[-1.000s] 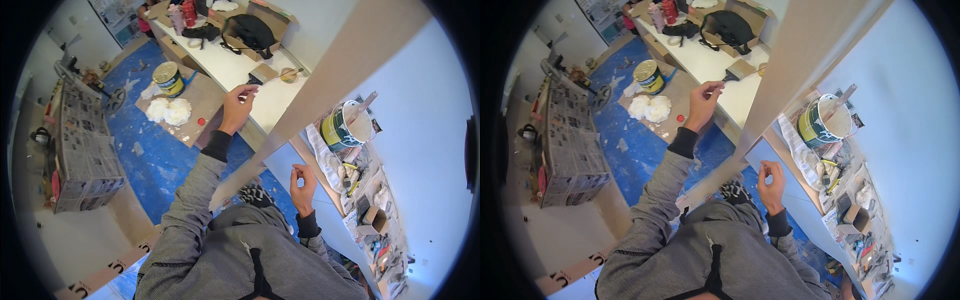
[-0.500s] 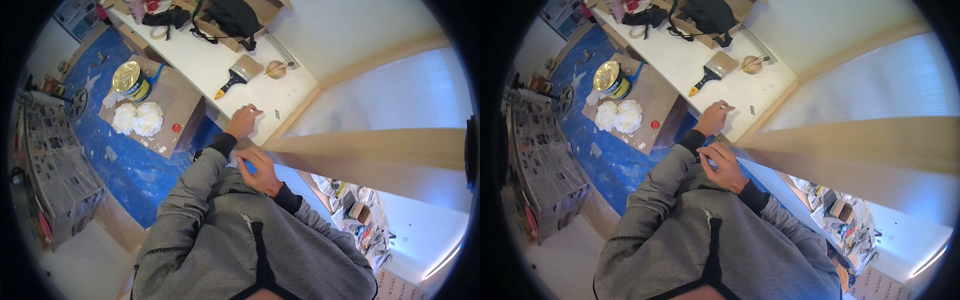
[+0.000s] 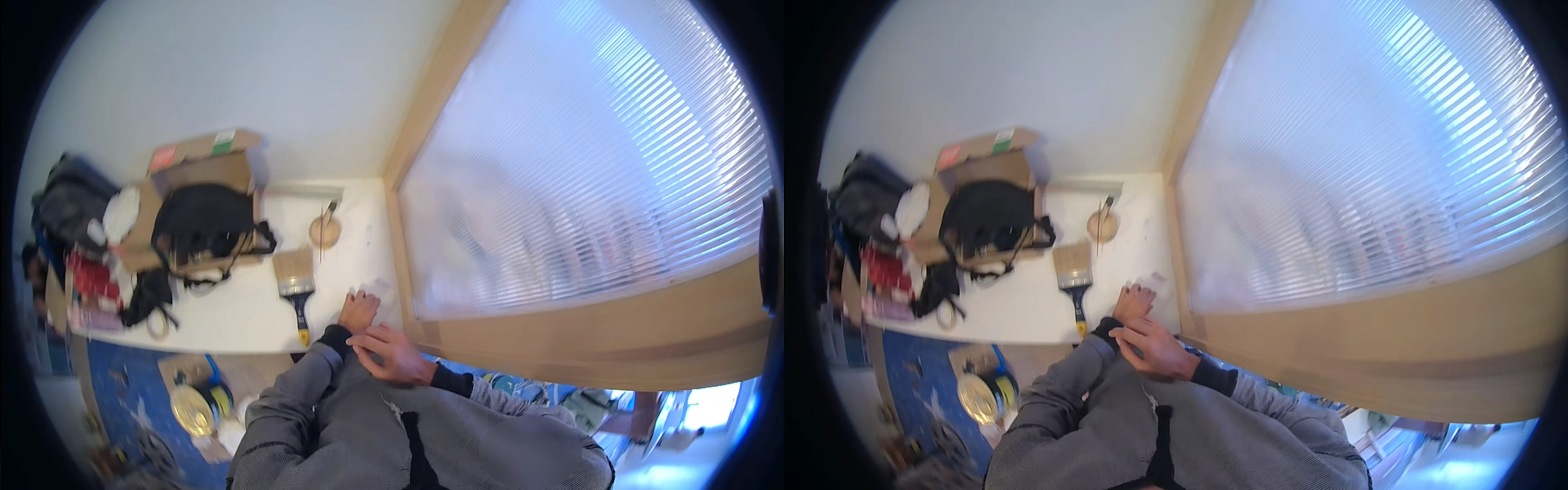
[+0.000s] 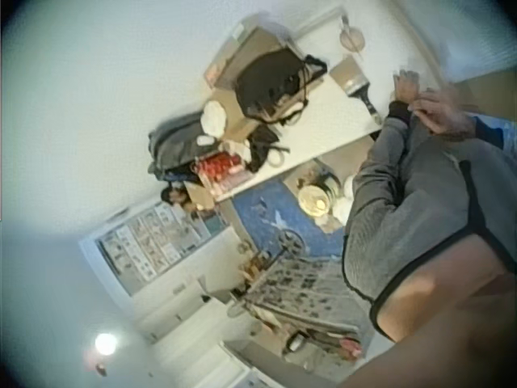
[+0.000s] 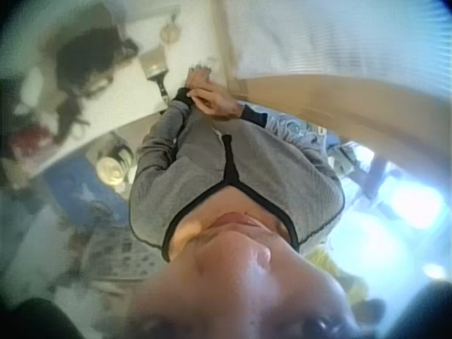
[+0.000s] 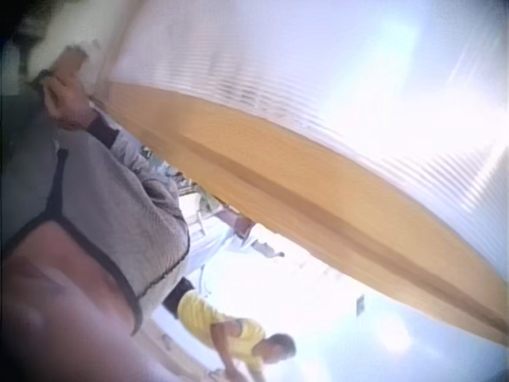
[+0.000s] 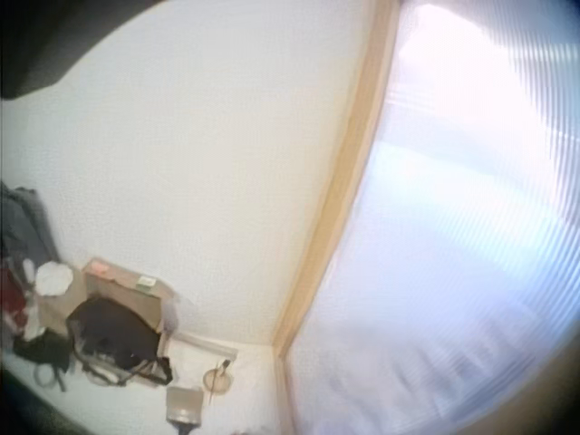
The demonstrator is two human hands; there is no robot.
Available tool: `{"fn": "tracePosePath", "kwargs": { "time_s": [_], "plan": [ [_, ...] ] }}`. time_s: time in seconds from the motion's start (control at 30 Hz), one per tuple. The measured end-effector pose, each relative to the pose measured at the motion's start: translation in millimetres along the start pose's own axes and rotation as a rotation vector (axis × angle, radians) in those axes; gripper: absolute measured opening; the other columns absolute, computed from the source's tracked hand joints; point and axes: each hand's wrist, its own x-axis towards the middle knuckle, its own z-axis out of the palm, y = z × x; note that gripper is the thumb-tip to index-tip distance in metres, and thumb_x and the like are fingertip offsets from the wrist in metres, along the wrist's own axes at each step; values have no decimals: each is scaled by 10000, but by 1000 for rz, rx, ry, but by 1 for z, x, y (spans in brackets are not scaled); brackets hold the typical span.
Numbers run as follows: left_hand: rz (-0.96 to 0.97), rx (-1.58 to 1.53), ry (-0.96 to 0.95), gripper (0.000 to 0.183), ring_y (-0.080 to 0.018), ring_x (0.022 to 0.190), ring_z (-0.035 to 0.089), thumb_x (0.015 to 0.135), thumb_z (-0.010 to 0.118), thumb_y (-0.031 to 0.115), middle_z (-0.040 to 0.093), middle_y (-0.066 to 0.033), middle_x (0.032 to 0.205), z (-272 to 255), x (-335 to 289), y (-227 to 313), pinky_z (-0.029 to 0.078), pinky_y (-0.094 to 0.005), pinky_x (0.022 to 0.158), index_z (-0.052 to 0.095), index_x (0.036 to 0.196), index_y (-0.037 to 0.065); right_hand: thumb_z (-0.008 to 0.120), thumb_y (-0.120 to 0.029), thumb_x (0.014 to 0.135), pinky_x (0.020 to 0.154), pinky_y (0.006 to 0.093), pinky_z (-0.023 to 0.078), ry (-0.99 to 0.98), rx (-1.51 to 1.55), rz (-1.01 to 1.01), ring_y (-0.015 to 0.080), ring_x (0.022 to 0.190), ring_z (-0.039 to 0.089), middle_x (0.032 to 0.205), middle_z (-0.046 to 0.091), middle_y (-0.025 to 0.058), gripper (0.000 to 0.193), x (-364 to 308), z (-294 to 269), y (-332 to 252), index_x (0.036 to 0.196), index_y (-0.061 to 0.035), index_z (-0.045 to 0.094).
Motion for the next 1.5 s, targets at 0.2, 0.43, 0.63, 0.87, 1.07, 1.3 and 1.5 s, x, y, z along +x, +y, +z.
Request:
{"fn": "tracePosePath", "kwargs": {
  "time_s": [0.2,0.43,0.63,0.87,1.07,1.3,1.5],
  "plan": [
    [448,118,247,540,-341,1371,402,927,621,271,457,-119,1512,1,36,-30,362,-568,1067,514,1414,62,681,-24,847,810,399,467,166,-142,311,313,916,604,951,626,127,248,32,19,7,1094,-32,656],
    [621,81,253,467,-263,1189,534,868,581,204,673,-61,1191,-14,20,-51,420,-446,950,601,1312,61,685,-27,846,765,391,461,302,-267,553,290,798,618,853,630,105,194,40,25,7,1037,-51,665],
    [752,54,229,407,-222,1004,610,863,574,181,714,-38,1041,-30,30,-68,453,-392,873,646,1249,76,690,-22,837,751,377,461,346,-366,632,282,780,616,837,621,98,190,64,19,13,1022,-47,661],
    [666,-471,410,359,-183,805,645,853,667,46,720,-48,943,-57,57,-63,509,-343,730,667,1213,39,682,-10,845,743,371,484,515,-584,657,288,804,632,864,639,115,178,94,-19,22,1021,-28,662],
    [247,-1922,407,386,-98,786,639,960,650,11,696,-82,940,-256,86,28,517,-243,692,543,1329,-21,624,-56,963,826,357,533,780,-404,744,229,925,677,1037,692,157,254,143,-79,32,1190,59,628],
    [605,-2025,332,409,-131,905,641,938,656,-25,691,-97,986,-364,108,52,487,-268,821,534,1328,-20,528,-211,1055,835,333,531,921,354,629,235,891,671,1022,701,175,316,193,-153,-28,1216,43,625],
    [1010,-2052,346,371,-162,941,611,881,706,-38,703,-95,1007,-398,126,59,462,-322,844,616,1239,-7,666,-72,962,774,302,543,842,417,640,170,844,671,949,695,110,192,223,-188,-58,1133,13,649]
  ]
}}
